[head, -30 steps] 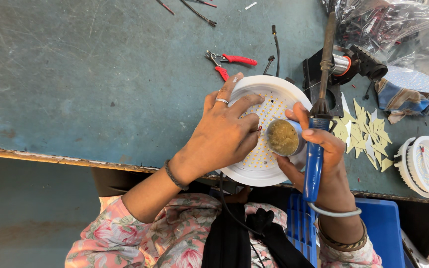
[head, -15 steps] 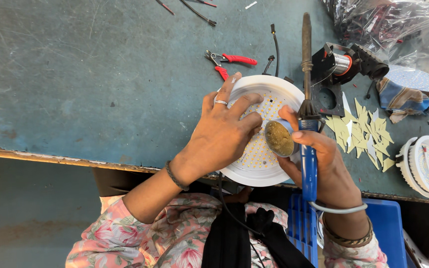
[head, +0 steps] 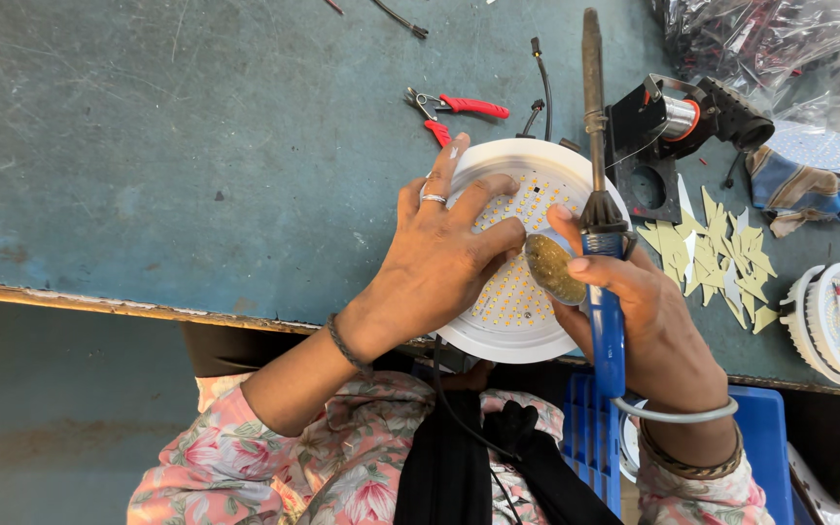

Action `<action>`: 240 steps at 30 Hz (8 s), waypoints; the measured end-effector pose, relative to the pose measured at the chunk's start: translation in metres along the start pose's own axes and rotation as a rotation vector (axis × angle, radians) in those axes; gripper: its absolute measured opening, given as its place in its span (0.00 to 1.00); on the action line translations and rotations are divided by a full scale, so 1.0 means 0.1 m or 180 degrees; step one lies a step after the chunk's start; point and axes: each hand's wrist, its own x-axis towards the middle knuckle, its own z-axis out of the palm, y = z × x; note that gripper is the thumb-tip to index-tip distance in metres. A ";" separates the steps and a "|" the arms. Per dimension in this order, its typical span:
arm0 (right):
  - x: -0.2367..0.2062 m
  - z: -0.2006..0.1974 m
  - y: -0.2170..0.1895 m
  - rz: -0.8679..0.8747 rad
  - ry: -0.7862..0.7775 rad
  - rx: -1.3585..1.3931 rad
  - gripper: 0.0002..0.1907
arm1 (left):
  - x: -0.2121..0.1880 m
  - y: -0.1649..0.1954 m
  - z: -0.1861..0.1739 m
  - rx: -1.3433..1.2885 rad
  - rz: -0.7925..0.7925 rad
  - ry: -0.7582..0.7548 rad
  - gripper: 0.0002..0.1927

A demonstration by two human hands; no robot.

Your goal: The person solders wires onto round LED panel light modules at a workbench. They hold each panel steady with one hand while applying a soldering iron to connection points, dipping into a small flux container, and stacking finished panels aside.

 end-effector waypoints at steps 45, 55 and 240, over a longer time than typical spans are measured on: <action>-1.34 0.92 1.34 0.1638 0.2311 0.0229 0.42 | 0.02 0.08 -0.08 -0.0283 -0.0195 -0.0023 0.05; -1.36 0.87 1.27 0.2130 0.1906 -0.0017 0.45 | 0.02 0.10 -0.05 -0.0166 -0.0257 -0.0047 0.06; -0.95 1.51 0.76 0.0528 0.2576 0.1733 0.34 | -0.77 -0.47 -0.38 0.0677 -0.0818 0.0849 0.14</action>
